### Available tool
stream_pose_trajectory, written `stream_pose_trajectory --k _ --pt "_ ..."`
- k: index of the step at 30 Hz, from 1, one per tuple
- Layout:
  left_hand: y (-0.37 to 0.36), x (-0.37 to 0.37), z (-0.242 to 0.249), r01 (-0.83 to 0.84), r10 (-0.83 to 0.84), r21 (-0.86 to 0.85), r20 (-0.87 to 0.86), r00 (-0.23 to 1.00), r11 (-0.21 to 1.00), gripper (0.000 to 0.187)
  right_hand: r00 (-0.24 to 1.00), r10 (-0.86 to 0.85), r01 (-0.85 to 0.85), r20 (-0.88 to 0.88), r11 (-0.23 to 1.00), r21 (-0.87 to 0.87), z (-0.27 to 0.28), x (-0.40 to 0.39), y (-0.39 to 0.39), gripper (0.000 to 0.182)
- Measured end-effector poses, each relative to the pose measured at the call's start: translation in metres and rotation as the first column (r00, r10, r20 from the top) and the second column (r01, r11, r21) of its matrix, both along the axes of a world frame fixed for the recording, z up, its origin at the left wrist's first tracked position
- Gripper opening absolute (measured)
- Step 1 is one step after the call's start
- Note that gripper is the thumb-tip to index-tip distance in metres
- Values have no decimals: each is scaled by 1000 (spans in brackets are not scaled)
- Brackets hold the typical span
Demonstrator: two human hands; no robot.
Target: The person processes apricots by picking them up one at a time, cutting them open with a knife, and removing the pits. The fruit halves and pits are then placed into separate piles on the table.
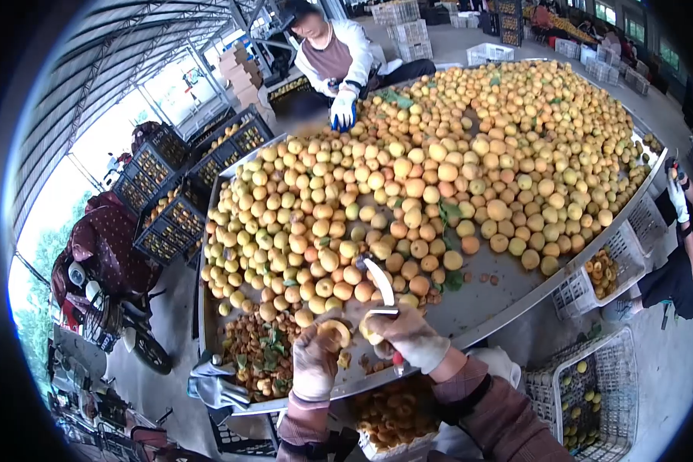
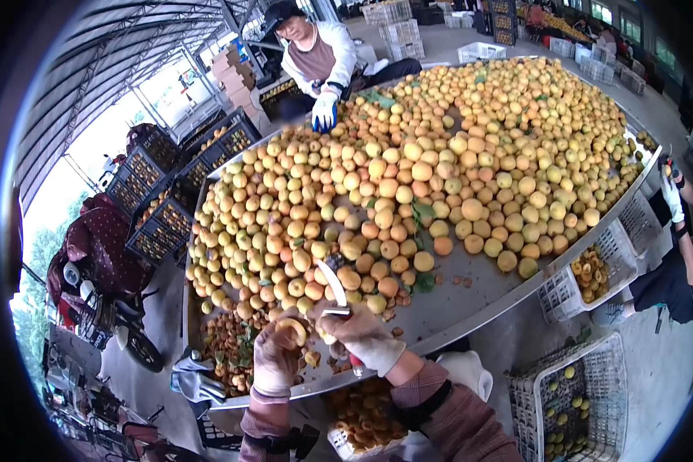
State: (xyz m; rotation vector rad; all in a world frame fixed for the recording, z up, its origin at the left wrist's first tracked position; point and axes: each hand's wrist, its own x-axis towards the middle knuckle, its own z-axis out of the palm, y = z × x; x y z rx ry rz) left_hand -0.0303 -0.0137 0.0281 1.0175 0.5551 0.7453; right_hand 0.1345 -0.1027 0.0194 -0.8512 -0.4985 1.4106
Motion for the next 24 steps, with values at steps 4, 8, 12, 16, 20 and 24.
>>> stream_pose_trajectory --k 4,8,12,16,20,24 --pt "-1 -2 -6 -78 99 -184 108 989 980 47 984 127 -132 122 991 32 5 6 -10 43" --pt "9 -16 -19 -154 165 -213 34 986 965 46 791 553 -560 261 827 -55 11 9 -28 36" --pt "2 -11 -26 -84 82 -194 -17 996 977 48 923 375 -381 85 922 72 13 17 -23 36" --pt "-6 -10 -30 -99 86 -149 -91 992 984 39 900 425 -435 102 891 128 13 7 -16 35" --pt "1 -9 -20 -16 3 -44 -291 957 999 32 991 -79 98 -112 981 167 -1 31 -11 38" --pt "10 9 -35 155 46 214 -713 699 964 27 887 -379 443 -262 861 251 -20 58 -12 39"
